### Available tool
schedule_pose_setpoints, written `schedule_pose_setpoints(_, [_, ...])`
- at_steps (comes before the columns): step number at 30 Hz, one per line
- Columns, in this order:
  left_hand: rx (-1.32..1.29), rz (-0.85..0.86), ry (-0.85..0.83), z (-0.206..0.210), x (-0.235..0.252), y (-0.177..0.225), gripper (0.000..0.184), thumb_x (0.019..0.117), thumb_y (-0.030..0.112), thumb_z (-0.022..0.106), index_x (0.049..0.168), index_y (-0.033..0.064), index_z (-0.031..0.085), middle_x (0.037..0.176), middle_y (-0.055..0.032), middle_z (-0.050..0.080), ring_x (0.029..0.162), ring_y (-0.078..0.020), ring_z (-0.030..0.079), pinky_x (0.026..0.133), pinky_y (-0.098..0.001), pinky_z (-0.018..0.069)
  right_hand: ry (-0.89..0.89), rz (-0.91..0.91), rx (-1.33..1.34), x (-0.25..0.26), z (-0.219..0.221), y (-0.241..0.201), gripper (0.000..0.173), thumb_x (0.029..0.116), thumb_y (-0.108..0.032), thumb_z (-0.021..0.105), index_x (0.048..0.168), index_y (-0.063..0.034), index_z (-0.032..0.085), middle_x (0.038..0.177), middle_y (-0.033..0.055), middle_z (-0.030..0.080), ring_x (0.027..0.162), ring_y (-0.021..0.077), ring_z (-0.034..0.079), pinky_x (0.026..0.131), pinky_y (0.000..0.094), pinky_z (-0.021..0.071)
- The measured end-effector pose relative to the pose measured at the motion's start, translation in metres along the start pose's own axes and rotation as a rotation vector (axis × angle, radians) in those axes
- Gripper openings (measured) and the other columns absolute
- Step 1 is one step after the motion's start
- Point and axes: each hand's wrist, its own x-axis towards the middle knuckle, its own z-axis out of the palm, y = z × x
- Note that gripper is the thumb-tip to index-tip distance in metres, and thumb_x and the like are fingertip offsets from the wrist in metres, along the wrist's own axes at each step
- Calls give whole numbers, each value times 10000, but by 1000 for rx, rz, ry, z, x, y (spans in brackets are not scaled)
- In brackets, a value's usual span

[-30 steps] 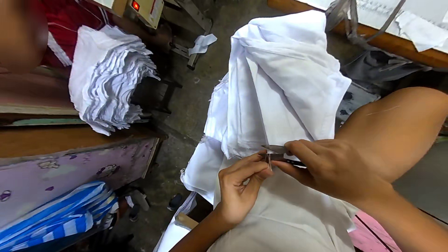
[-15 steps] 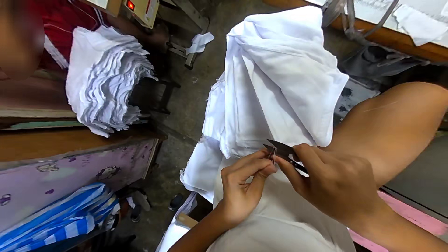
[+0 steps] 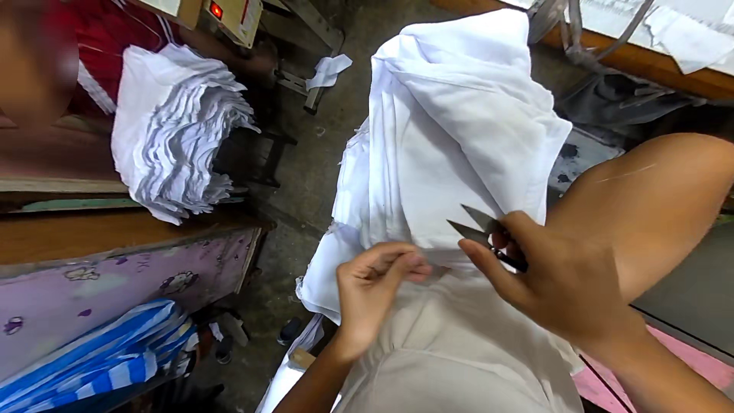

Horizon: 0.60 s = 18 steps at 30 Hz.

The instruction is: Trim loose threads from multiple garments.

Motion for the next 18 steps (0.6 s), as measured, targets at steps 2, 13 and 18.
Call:
schedule_pose_setpoints(2, [76,-59,17,-14,2,3,120,906,-71,685,1011,-13,688,826,-16,781,728,-123,769,696,-281,663,-77,36,185,5,3,14,492,1012,-543,515,850,-79,552,570,-40,409,471,57,387,435,237,293])
schedule_pose_setpoints(13, [1339,-154,153,-154,33,30,154,985,72,647,1039,-46,730,924,-255,723,821,-418,715,764,-631,552,-248,-242,286,18,53,19,272,886,-269,714,1026,-39,678,793,70,651,558,182,593,450,339,442])
schedule_pose_setpoints(18, [1370,-45,336,-164,48,32,690,788,31,829,1403,-80,536,1595,-448,92,1440,-697,89,1073,-850,113,-189,-345,323,24,55,26,186,866,-197,643,933,-36,709,775,71,637,552,158,579,437,297,404])
